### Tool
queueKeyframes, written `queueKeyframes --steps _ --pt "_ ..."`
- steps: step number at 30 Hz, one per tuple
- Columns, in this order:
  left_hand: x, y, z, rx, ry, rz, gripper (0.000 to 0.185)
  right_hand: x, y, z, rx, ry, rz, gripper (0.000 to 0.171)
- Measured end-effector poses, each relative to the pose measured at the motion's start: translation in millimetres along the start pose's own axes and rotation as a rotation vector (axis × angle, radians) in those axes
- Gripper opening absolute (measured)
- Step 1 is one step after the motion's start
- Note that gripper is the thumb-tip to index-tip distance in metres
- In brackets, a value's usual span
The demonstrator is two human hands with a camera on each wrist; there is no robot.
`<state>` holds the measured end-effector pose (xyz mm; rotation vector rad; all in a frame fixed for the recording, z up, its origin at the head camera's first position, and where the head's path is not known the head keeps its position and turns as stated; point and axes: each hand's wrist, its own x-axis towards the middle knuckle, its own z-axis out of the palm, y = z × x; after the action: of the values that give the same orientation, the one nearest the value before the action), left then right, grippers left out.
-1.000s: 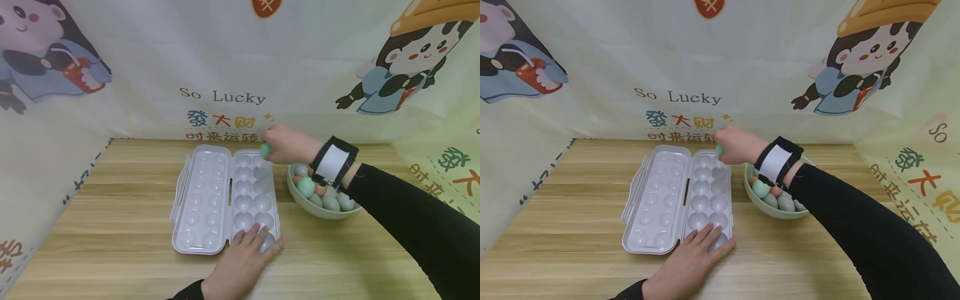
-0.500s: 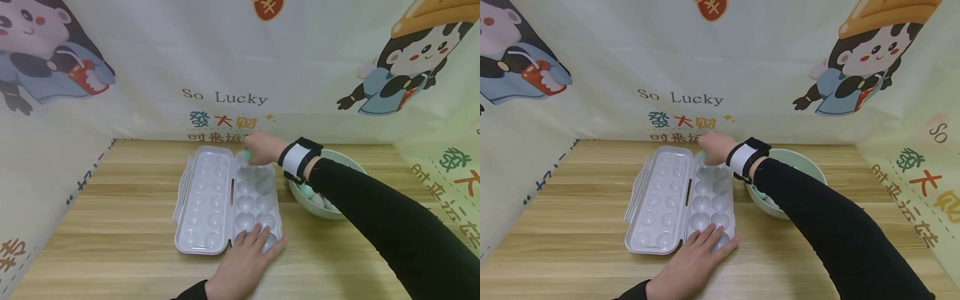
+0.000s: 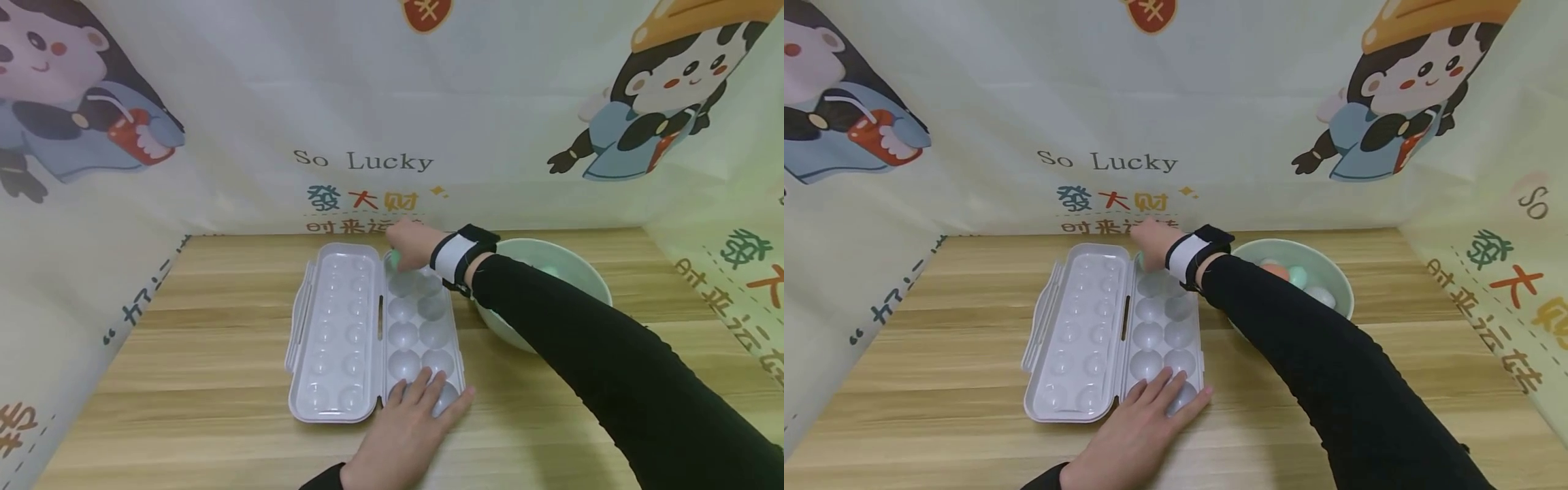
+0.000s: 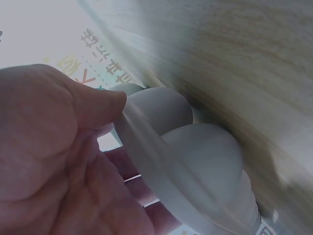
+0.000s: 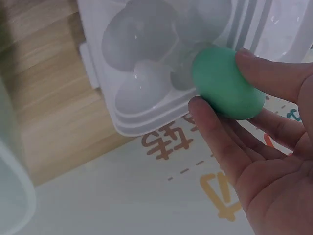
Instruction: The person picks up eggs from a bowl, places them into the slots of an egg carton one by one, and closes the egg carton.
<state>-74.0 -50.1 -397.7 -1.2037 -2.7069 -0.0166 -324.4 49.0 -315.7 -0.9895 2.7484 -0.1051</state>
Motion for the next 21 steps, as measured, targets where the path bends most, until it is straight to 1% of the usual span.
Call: queueKeyframes --steps 4,7,11,13,17,21 --pt "-0.7 0.4 2.2 0.025 0.029 0.007 0.059 6.3 -0.4 5.2 0.026 -0.031 0.02 0.017" --pt "-0.5 0.3 1.6 0.003 0.006 0.006 0.059 9.2 -0.4 7.2 0.014 -0.03 0.018 0.017" --pt "-0.5 0.0 -0.5 -0.032 -0.037 -0.003 0.07 10.8 -0.9 6.9 -0.016 -0.021 0.036 0.02" --pt "-0.7 0.1 -0.5 -0.022 -0.031 -0.004 0.068 11.1 -1.0 6.7 -0.02 -0.022 0.048 0.021" --pt "-1.1 0.2 0.3 -0.01 -0.01 -0.004 0.065 10.5 -1.8 6.6 -0.004 -0.023 0.046 0.018" --pt "-2.2 -1.4 -0.5 -0.042 -0.036 -0.012 0.082 11.4 -2.6 6.8 0.009 -0.02 0.036 0.019"
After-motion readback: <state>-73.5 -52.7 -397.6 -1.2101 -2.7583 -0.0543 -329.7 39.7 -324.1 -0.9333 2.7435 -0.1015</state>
